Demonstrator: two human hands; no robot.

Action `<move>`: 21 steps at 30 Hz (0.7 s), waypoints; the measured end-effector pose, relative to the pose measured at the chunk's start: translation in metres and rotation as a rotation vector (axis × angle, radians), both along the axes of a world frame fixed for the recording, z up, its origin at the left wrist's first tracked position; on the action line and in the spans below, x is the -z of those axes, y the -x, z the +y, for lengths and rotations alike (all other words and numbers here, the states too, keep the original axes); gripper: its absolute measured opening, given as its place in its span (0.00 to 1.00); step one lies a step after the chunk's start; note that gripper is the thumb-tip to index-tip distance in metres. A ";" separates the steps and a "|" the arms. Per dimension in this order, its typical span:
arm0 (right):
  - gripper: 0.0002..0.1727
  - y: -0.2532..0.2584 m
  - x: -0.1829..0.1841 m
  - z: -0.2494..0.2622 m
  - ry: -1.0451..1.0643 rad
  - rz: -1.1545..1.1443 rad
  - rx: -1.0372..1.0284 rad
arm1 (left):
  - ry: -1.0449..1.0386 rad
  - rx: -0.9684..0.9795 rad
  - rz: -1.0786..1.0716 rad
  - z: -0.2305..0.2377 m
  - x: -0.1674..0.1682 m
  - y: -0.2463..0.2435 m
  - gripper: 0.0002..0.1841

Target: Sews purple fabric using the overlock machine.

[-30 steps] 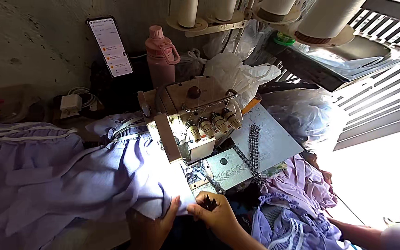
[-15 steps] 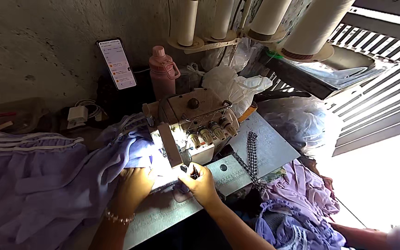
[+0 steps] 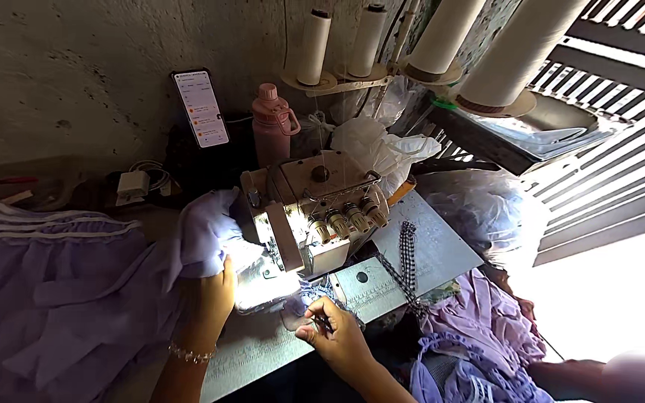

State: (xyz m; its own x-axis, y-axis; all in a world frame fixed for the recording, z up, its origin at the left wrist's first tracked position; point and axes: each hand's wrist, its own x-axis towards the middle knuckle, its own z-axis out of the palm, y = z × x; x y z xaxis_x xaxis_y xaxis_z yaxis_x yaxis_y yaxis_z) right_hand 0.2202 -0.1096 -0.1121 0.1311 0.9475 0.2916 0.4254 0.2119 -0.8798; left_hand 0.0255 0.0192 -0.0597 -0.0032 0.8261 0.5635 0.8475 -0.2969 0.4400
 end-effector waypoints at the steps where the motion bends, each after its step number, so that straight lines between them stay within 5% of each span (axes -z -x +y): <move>1: 0.32 -0.001 -0.010 0.001 -0.014 -0.046 -0.008 | -0.020 -0.039 -0.065 -0.004 -0.002 0.002 0.26; 6: 0.15 0.015 -0.055 0.023 -0.295 -0.363 0.084 | -0.007 -0.022 -0.408 -0.034 -0.020 0.009 0.28; 11: 0.15 0.047 -0.067 0.061 -0.369 -0.679 0.246 | 0.017 0.137 -0.723 -0.053 -0.031 -0.004 0.24; 14: 0.13 0.057 -0.068 0.075 -0.380 -0.689 0.248 | 0.082 0.314 -1.122 -0.052 -0.034 -0.010 0.17; 18: 0.12 0.046 -0.066 0.046 -0.346 -0.429 0.132 | 0.185 0.376 -1.386 -0.081 -0.051 -0.002 0.13; 21: 0.16 0.034 -0.035 0.009 -0.149 0.119 -0.079 | 0.452 0.452 -1.417 -0.132 -0.044 0.022 0.16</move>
State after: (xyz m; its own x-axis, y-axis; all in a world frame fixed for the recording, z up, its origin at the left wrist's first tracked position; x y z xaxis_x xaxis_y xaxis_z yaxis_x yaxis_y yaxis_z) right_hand 0.1860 -0.1003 -0.0768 0.0999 0.9036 0.4166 0.2971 0.3725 -0.8792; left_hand 0.0040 -0.1130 -0.0160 -0.0114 0.9995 0.0278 -0.4441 -0.0300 0.8955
